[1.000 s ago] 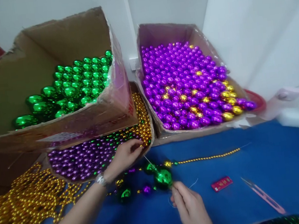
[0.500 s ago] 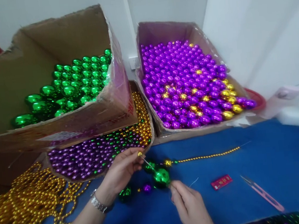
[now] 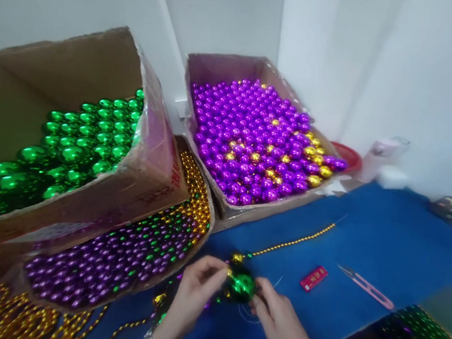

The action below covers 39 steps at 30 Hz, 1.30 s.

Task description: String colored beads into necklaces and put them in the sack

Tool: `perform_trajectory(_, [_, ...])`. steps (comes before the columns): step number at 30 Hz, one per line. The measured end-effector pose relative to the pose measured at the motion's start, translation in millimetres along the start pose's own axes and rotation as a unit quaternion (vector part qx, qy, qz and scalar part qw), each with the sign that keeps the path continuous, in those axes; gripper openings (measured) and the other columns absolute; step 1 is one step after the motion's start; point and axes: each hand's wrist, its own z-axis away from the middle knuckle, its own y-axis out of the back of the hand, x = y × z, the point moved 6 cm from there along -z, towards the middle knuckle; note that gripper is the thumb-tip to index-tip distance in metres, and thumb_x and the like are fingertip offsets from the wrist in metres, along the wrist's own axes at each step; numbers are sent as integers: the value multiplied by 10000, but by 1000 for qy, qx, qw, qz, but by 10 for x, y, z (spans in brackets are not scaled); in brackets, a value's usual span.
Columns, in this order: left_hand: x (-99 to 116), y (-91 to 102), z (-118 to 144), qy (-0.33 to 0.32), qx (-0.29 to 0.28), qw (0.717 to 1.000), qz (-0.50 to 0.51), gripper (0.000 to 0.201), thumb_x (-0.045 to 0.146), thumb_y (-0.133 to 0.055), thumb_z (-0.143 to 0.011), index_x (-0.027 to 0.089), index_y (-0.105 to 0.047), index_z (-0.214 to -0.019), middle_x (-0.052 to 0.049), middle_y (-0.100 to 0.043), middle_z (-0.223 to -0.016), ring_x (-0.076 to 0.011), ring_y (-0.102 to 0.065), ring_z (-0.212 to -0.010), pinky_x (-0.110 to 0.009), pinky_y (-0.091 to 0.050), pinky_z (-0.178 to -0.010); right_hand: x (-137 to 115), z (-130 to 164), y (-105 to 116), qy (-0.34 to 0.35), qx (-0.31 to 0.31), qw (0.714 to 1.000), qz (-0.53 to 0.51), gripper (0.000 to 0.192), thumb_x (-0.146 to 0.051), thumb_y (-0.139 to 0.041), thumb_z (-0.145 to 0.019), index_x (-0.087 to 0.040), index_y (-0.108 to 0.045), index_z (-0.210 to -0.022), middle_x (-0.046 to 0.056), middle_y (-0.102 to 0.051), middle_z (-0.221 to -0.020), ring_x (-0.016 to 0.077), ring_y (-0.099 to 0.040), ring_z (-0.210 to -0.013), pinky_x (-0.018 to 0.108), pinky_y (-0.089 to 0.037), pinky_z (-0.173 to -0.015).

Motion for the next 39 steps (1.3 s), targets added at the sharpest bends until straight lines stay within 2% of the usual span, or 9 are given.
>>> perform_trajectory(9, [713, -143, -153, -136, -8, 981, -138, 129, 265, -565, -842, 187, -667, -827, -31, -674, -773, -169, -608, -717, -246, -454, -671, -367, -134, 451, 102, 104, 981, 126, 354, -233, -368, -941, -204, -439, -1286, 97, -569, -1214, 183, -541, -1135, 304, -452, -948])
perform_trajectory(15, [1315, -249, -453, -171, -79, 969, -158, 232, 332, -494, -883, 168, -649, -831, -34, -655, -775, -163, -592, -705, -241, -448, -633, -618, -242, 530, 101, 133, 986, -4, 289, -298, -353, -966, -190, -609, -1043, 43, -646, -803, 134, -621, -690, 210, -496, -660])
perform_trajectory(18, [1566, -300, -818, -242, -73, 919, -303, 317, 351, -379, -928, 173, -640, -943, -56, -648, -850, -189, -588, -783, -287, -442, -724, -568, -270, 544, 53, 124, 989, -64, 320, -364, -357, -964, -177, -611, -1020, 23, -612, -711, 125, -590, -622, 202, -475, -597])
perform_trajectory(20, [1660, -330, -1132, -281, -15, 844, -457, 312, 374, -443, -893, 148, -632, -995, -116, -636, -923, -258, -568, -903, -376, -407, -841, -535, -282, 533, 21, 111, 988, -101, 353, -404, -347, -963, -165, -591, -1053, 13, -590, -680, 124, -577, -606, 201, -470, -578])
perform_trajectory(24, [1471, -444, -1719, -208, -67, 763, -608, 292, 376, -530, -828, 117, -663, -854, -192, -640, -857, -360, -576, -883, -488, -413, -778, -478, -276, 517, -14, 114, 984, -138, 389, -448, -350, -953, -150, -564, -1084, 5, -565, -665, 128, -560, -610, 210, -462, -582])
perform_trajectory(28, [1277, -497, -1898, -183, -106, 755, -620, 36, 146, -673, -671, 120, -656, -688, -185, -645, -788, -373, -594, -853, -493, -416, -757, -429, -243, 497, -24, 113, 983, -142, 397, -467, -358, -945, -152, -563, -1075, 3, -559, -662, 130, -553, -612, 214, -452, -588])
perform_trajectory(32, [1226, -512, -1857, -193, -125, 762, -605, 192, 15, -632, -610, 122, -662, -766, -169, -637, -858, -339, -606, -846, -464, -430, -765, -414, -216, 474, -23, 122, 981, -148, 412, -482, -368, -936, -147, -562, -1075, -3, -551, -639, 130, -550, -594, 216, -440, -576])
perform_trajectory(37, [1459, -393, -1603, -248, -91, 794, -548, 279, 133, -558, -756, 125, -599, -1032, -157, -579, -1060, -283, -571, -968, -418, -435, -852, -404, -179, 446, -19, 140, 980, -143, 416, -479, -373, -935, -145, -585, -1063, 0, -561, -625, 126, -555, -577, 204, -443, -554])
perform_trajectory(39, [1544, -259, -1379, -263, -57, 845, -462, 308, 192, -540, -809, 135, -543, -1112, -128, -575, -1085, -239, -554, -995, -370, -434, -879, -410, -157, 436, -6, 137, 982, -126, 404, -458, -366, -944, -147, -594, -1066, 9, -578, -637, 124, -567, -581, 195, -450, -548])
